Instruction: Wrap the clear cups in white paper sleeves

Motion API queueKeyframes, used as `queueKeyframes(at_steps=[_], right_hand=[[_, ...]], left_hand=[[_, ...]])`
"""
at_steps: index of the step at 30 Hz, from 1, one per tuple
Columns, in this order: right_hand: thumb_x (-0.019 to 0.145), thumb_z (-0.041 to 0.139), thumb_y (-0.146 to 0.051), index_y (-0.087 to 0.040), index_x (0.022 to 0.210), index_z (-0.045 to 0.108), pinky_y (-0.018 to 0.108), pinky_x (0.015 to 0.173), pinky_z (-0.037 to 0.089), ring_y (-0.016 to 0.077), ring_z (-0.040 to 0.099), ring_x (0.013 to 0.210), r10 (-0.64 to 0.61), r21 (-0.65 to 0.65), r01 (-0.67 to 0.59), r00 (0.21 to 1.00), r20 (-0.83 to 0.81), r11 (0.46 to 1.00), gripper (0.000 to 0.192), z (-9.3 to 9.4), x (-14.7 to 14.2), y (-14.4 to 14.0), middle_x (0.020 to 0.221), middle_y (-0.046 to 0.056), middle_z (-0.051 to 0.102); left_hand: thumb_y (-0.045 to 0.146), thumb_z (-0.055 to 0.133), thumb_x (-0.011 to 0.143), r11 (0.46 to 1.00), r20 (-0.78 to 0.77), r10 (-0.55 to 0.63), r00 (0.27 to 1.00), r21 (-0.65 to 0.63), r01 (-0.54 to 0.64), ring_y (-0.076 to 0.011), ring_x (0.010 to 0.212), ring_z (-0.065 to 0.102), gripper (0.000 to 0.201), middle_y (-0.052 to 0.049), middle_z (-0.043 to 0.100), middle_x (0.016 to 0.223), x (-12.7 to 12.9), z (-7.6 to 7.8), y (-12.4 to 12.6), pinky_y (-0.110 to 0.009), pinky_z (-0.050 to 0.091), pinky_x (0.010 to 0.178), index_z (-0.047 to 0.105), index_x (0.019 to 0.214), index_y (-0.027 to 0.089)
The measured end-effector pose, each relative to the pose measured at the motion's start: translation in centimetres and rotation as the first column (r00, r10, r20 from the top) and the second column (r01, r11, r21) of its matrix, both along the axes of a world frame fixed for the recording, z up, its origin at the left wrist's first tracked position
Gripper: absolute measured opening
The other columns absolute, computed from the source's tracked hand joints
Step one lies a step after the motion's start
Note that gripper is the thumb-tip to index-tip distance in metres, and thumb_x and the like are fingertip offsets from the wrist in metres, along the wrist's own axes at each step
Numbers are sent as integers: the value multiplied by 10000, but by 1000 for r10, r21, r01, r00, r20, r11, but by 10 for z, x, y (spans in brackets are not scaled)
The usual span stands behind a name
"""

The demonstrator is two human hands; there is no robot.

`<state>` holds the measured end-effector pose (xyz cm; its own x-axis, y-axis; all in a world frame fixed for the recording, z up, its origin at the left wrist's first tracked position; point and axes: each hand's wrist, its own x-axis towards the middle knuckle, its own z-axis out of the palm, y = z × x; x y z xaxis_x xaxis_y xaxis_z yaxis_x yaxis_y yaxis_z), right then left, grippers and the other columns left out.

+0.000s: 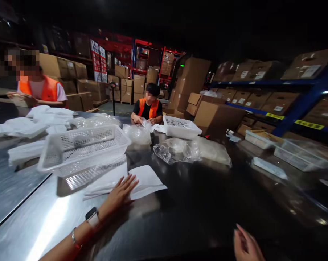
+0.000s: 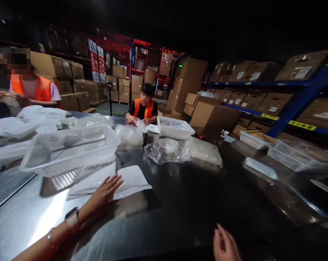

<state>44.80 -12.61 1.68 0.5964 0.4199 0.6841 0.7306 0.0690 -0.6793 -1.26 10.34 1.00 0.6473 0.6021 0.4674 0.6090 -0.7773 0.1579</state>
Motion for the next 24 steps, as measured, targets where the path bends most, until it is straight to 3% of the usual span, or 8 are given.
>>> queueKeyframes(at_steps=[1, 2, 4, 7, 11, 14, 17, 24], right_hand=[[913, 679, -499, -301, 938, 755, 383, 744, 598, 216, 730, 784, 91, -21, -89, 978, 186, 996, 214, 3, -8, 28, 918, 104, 744], [924, 663, -455, -290, 991, 763, 403, 763, 613, 238, 749, 827, 219, -77, -205, 899, 379, 976, 204, 8, -20, 60, 926, 114, 762], [979, 561, -317, -247, 1217, 704, 439, 892, 616, 258, 724, 1082, 508, -302, -416, 599, 619, 858, 286, 17, -50, 126, 1126, 118, 764], [975, 538, -301, -157, 1315, 648, 470, 1015, 554, 286, 603, 1293, 691, -505, -516, 268, 671, 692, 386, 23, -98, 200, 1314, 176, 679], [986, 480, -239, -179, 1180, 718, 466, 1059, 508, 269, 557, 1341, 743, -569, -594, 74, 665, 568, 314, 14, -134, 226, 1280, 160, 702], [979, 442, -191, -223, 1115, 726, 451, 1013, 536, 245, 596, 1299, 751, -552, -661, 26, 660, 508, 317, 8, -141, 212, 1201, 112, 748], [953, 423, -172, -213, 1155, 696, 460, 987, 544, 245, 618, 1272, 759, -492, -721, 71, 647, 487, 342, 4, -145, 186, 1180, 102, 756], [938, 423, -178, -235, 1103, 702, 507, 994, 519, 263, 661, 1194, 694, -317, -701, 346, 632, 639, 329, -15, -164, 122, 1129, 92, 770]], left_hand=[[123, 617, 843, 1000, 9, -25, 1000, 14, 24, -305, 1439, 458, 657, -133, 499, 1546, 5, -1, 2, -535, 380, 1183, 501, 1480, 228], [100, 585, 858, 998, 19, -52, 998, 29, 52, -290, 1416, 491, 614, -130, 541, 1512, 9, -3, 2, -527, 395, 1176, 526, 1457, 219], [52, 509, 886, 992, 48, -114, 992, 62, 111, -267, 1350, 567, 519, -120, 636, 1416, 14, -8, 1, -525, 421, 1162, 610, 1370, 208], [68, 471, 939, 977, 98, -197, 976, 105, 186, -246, 1269, 638, 404, -99, 722, 1292, 13, -15, -3, -510, 439, 1157, 696, 1237, 222], [95, 491, 982, 960, 110, -251, 962, 160, 232, -231, 1255, 647, 344, -78, 762, 1210, 6, -9, -11, -489, 418, 1177, 703, 1208, 242], [117, 522, 987, 959, 104, -260, 960, 141, 244, -231, 1236, 658, 302, -55, 786, 1142, 1, -3, -19, -503, 393, 1189, 715, 1172, 257], [129, 519, 989, 971, 106, -234, 966, 74, 227, -232, 1222, 663, 293, -38, 797, 1106, -4, -2, -33, -507, 363, 1198, 734, 1123, 275], [59, 469, 894, 985, 223, -102, 969, -115, 130, -261, 1202, 653, 463, -49, 781, 1165, -8, -2, -71, -506, 405, 1126, 728, 1197, 294]])
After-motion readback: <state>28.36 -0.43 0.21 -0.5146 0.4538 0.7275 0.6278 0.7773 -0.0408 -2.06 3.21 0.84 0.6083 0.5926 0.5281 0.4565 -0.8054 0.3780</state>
